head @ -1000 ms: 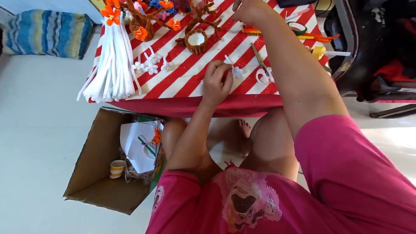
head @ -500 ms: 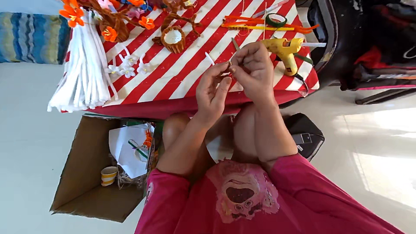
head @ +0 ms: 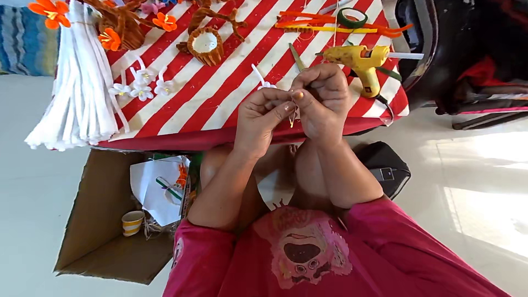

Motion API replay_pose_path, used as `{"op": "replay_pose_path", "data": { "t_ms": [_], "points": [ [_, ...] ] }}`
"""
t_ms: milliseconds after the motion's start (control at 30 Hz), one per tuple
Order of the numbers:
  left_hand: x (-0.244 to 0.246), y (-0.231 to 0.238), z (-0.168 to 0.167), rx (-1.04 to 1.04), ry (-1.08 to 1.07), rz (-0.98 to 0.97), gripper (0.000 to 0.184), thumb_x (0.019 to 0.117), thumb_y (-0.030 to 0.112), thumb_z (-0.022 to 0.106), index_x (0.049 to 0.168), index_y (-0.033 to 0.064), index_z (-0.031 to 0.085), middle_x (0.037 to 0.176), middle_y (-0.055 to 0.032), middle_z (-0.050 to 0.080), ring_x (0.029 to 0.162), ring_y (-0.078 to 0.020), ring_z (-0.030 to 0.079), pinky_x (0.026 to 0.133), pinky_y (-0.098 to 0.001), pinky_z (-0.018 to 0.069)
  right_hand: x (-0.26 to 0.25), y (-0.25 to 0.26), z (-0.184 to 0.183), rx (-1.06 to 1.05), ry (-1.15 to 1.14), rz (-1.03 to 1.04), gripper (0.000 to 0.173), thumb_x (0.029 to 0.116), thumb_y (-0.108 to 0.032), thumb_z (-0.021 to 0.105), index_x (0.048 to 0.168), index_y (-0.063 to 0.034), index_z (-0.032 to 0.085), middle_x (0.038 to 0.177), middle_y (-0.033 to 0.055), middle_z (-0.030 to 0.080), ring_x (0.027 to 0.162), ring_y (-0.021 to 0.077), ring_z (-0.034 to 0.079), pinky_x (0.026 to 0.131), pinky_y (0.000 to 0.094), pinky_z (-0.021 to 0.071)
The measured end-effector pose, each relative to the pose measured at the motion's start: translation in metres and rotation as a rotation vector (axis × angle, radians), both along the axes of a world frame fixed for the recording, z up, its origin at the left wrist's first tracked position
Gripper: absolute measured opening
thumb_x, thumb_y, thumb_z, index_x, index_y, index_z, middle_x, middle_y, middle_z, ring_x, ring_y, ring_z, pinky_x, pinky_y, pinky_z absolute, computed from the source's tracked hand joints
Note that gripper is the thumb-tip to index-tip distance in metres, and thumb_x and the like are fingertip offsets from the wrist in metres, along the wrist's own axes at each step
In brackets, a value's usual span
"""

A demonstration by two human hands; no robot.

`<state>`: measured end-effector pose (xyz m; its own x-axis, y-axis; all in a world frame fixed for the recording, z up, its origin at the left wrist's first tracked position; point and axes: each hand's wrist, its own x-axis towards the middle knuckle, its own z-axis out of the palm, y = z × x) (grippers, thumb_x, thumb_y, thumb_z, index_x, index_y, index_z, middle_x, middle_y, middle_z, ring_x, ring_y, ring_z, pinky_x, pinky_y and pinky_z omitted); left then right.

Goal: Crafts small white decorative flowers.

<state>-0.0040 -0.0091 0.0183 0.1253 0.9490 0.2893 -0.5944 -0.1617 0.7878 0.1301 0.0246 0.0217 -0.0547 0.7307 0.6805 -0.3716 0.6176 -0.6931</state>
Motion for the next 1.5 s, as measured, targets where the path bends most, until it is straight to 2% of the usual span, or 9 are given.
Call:
{"op": "replay_pose_path", "data": {
  "t_ms": [233,467,600,900,1000,1133,1300,1400,1500],
  "points": [
    [0.006,0.004,-0.003,-0.065,-0.064,0.007,0.016,0.0967,-0.001,0.063,0.098,0.0072,0.076,0.087,-0.0012,0.075,0.077,-0.0069,0.07,0.074,-0.0258,0.0607,-0.001,0.003,-0.001,0.001,0.015,0.004,0.016,0.0945,0.002,0.066,0.109,-0.0027,0.061,0.093,-0.0022,0.067,0.084,0.0026,0.063,0.077,0.0222,0.0557],
    [0.005,0.009,-0.004,-0.043,-0.091,-0.037,0.015,0.0967,-0.002,0.063,0.098,0.0065,0.076,0.091,-0.0022,0.075,0.082,-0.0079,0.071,0.078,-0.0264,0.0605,0.0,0.007,-0.006,-0.035,0.056,0.1,0.015,0.095,0.003,0.065,0.108,-0.0044,0.064,0.101,-0.001,0.067,0.084,0.0031,0.064,0.072,0.0206,0.057],
    [0.0,0.012,-0.005,-0.032,-0.104,-0.103,0.013,0.0956,-0.003,0.064,0.098,0.0068,0.073,0.093,-0.0019,0.074,0.086,-0.0096,0.072,0.084,-0.0305,0.0609,0.005,0.011,-0.006,-0.082,0.033,0.252,0.014,0.0966,-0.003,0.066,0.11,-0.0068,0.067,0.104,-0.0022,0.068,0.091,0.0044,0.065,0.079,0.0227,0.0566],
    [-0.008,0.011,-0.009,-0.036,0.023,-0.13,0.021,0.0973,0.0,0.053,0.094,0.0098,0.071,0.09,0.0004,0.073,0.084,-0.0083,0.07,0.082,-0.0296,0.0598,0.023,0.021,-0.003,-0.013,-0.225,0.308,0.015,0.0969,-0.004,0.065,0.109,0.0001,0.072,0.11,0.0002,0.066,0.098,0.004,0.063,0.084,0.0208,0.0561],
    [-0.011,0.011,-0.012,-0.02,0.079,-0.092,0.02,0.0961,-0.002,0.054,0.096,0.0092,0.071,0.089,0.0016,0.072,0.082,-0.0073,0.069,0.08,-0.0285,0.0593,0.026,0.021,0.0,-0.008,-0.306,0.293,0.014,0.0967,-0.002,0.064,0.107,0.002,0.071,0.11,0.0019,0.064,0.099,0.0042,0.063,0.084,0.0202,0.0562],
    [-0.013,0.012,-0.013,0.017,0.134,-0.073,0.016,0.0959,0.0,0.058,0.095,0.0106,0.07,0.086,0.0046,0.07,0.081,-0.0061,0.067,0.082,-0.0301,0.0586,0.028,0.023,0.0,0.019,-0.334,0.29,0.007,0.0973,-0.004,0.065,0.098,0.0,0.07,0.103,0.0011,0.063,0.096,0.0033,0.062,0.082,0.0192,0.0545],
    [-0.013,0.013,-0.012,0.048,0.168,-0.074,0.014,0.0965,0.0,0.061,0.097,0.0105,0.071,0.086,0.0059,0.071,0.08,-0.0042,0.067,0.079,-0.0266,0.0586,0.029,0.023,0.001,0.045,-0.346,0.266,0.01,0.0993,-0.008,0.063,0.093,-0.0016,0.067,0.098,-0.0003,0.062,0.092,0.0007,0.06,0.078,0.0171,0.0518],
    [-0.011,0.015,-0.013,0.186,0.297,0.027,0.01,0.0973,0.0,0.061,0.096,0.0085,0.067,0.086,0.0072,0.068,0.078,-0.0015,0.064,0.075,-0.0221,0.0554,0.029,0.022,0.001,0.056,-0.364,0.204,0.01,0.0988,-0.006,0.062,0.091,-0.0008,0.066,0.097,0.0006,0.061,0.093,0.0012,0.059,0.08,0.0175,0.0519],
    [-0.006,0.014,-0.019,0.351,0.473,0.209,0.005,0.097,0.002,0.062,0.096,0.0018,0.067,0.092,0.0023,0.063,0.086,-0.0029,0.062,0.08,-0.0221,0.0551,0.03,0.023,0.002,0.082,-0.398,0.143,0.011,0.0979,-0.005,0.062,0.088,0.0006,0.065,0.096,0.0026,0.06,0.093,0.0023,0.058,0.081,0.0171,0.0509]
  ]
}}
